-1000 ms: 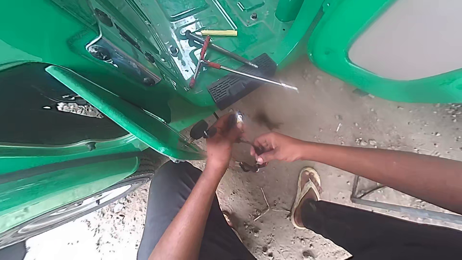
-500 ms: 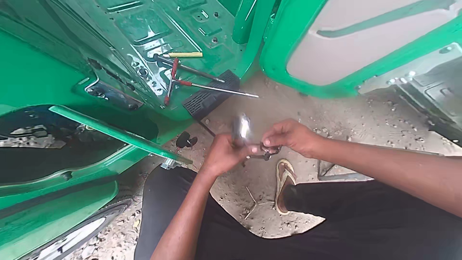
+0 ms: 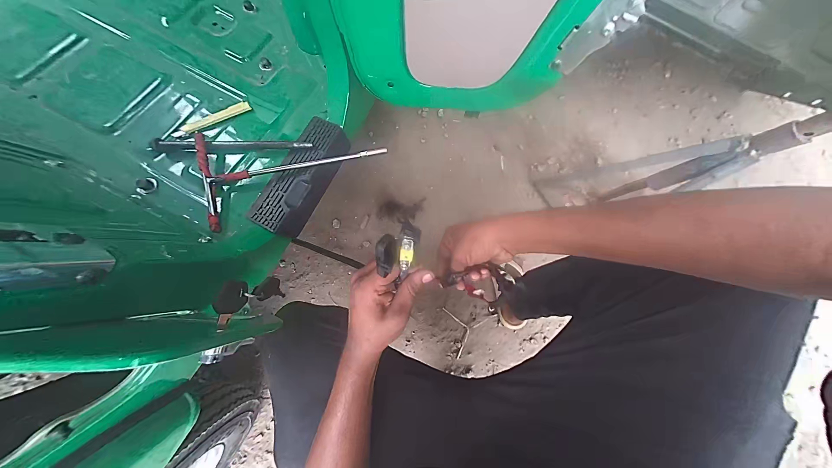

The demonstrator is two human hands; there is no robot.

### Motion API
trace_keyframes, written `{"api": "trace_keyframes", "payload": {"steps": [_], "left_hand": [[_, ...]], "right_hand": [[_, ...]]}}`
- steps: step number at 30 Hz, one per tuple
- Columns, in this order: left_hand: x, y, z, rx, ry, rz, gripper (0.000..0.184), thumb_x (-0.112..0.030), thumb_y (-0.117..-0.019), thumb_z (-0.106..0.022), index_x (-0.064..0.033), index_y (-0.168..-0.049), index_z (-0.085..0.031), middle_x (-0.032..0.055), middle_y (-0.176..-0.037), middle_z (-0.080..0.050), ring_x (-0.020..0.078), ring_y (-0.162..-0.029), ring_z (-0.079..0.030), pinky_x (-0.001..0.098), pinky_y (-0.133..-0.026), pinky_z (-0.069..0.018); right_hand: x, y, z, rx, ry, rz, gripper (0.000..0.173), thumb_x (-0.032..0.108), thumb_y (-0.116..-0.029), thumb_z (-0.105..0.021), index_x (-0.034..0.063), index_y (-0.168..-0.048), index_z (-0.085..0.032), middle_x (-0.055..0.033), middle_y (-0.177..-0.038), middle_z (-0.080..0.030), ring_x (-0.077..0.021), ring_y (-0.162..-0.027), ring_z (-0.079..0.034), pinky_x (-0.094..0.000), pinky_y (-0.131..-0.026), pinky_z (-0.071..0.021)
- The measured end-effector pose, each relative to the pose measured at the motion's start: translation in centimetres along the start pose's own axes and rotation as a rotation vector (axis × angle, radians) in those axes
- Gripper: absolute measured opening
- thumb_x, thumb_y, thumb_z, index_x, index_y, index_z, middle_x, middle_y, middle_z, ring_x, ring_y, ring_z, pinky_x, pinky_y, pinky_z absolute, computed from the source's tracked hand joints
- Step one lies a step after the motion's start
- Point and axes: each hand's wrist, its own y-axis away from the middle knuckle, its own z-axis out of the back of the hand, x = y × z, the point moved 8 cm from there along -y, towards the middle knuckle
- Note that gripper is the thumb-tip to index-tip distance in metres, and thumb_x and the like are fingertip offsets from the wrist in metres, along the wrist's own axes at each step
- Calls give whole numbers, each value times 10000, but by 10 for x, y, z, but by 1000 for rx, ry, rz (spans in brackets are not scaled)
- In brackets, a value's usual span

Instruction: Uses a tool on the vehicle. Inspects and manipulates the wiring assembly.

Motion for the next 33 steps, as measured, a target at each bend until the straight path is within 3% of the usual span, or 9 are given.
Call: {"api": "trace_keyframes", "payload": {"steps": [7, 12, 14, 16, 20, 22, 25, 28, 33], "left_hand": [[0, 0, 2, -152, 30, 27, 136, -224, -970, -723, -89, -977, -728, -24, -876, -736, 69, -770, -686, 279, -724, -596], [19, -4, 25, -244, 177, 150, 123, -157, -1000, -651, -85, -912, -699, -37, -724, -642, 49, -572, -550, 222, -532, -474], [17, -6, 25, -242, 226, 148, 122, -136, -1003, -641, -83, -905, -690, -27, -724, -638, 52, -575, -545, 219, -531, -469], [14, -9, 21, -241, 227, 154, 118, -123, -1010, -632, -77, -919, -692, -20, -744, -651, 54, -591, -561, 215, -544, -487], [27, -11, 24, -246, 198, 213, 164, -157, -1022, -625, -64, -905, -692, -8, -701, -619, 73, -557, -533, 232, -524, -467], [32, -13, 25, -246, 221, 263, 189, -167, -1021, -627, -60, -882, -697, 3, -665, -602, 87, -528, -514, 248, -510, -456], [35, -18, 21, -233, 272, 387, 209, -167, -1009, -641, -55, -840, -692, 30, -652, -608, 113, -507, -516, 278, -508, -483], [40, -22, 23, -214, 351, 514, 202, -162, -1014, -643, -47, -857, -698, 30, -645, -592, 104, -495, -498, 256, -489, -475], [50, -19, 25, -204, 427, 640, 202, -173, -1014, -653, -37, -872, -700, 20, -619, -550, 88, -475, -450, 243, -469, -443]], "right_hand": [[-5, -8, 30, -228, -107, 94, 174, 21, -1011, -573, -6, -1153, -670, -91, -701, -593, -116, -484, -540, -234, -457, -470], [26, 9, 29, -172, -325, 512, 268, 247, -1087, -534, 25, -1206, -623, -124, -947, -700, -197, -683, -689, -335, -613, -608], [40, 17, 20, -109, -130, 655, 289, 206, -1026, -629, 41, -1264, -623, -100, -910, -696, -150, -669, -645, -290, -596, -563], [42, 19, 11, -97, 94, 645, 460, 104, -895, -788, 58, -1309, -594, -91, -1013, -699, -154, -787, -666, -308, -691, -581], [53, 37, 14, -385, 359, 679, 605, 9, -773, -875, 128, -1283, -572, -73, -1095, -645, -158, -684, -653, -336, -613, -606], [67, 52, 14, -568, 595, 741, 697, 36, -739, -892, 126, -1335, -543, -91, -1139, -593, -162, -734, -635, -334, -637, -600], [75, 62, 6, -757, 949, 812, 629, 34, -842, -776, 121, -1417, -537, -174, -1239, -542, -265, -789, -667, -405, -630, -604], [80, 71, 2, -869, 1119, 962, 342, 60, -973, -641, 83, -1311, -597, -182, -1137, -564, -269, -708, -651, -385, -540, -575], [79, 77, -10, -814, 1236, 1225, 175, 102, -1018, -589, 70, -1146, -704, -163, -1023, -626, -257, -664, -639, -376, -503, -537]]}}
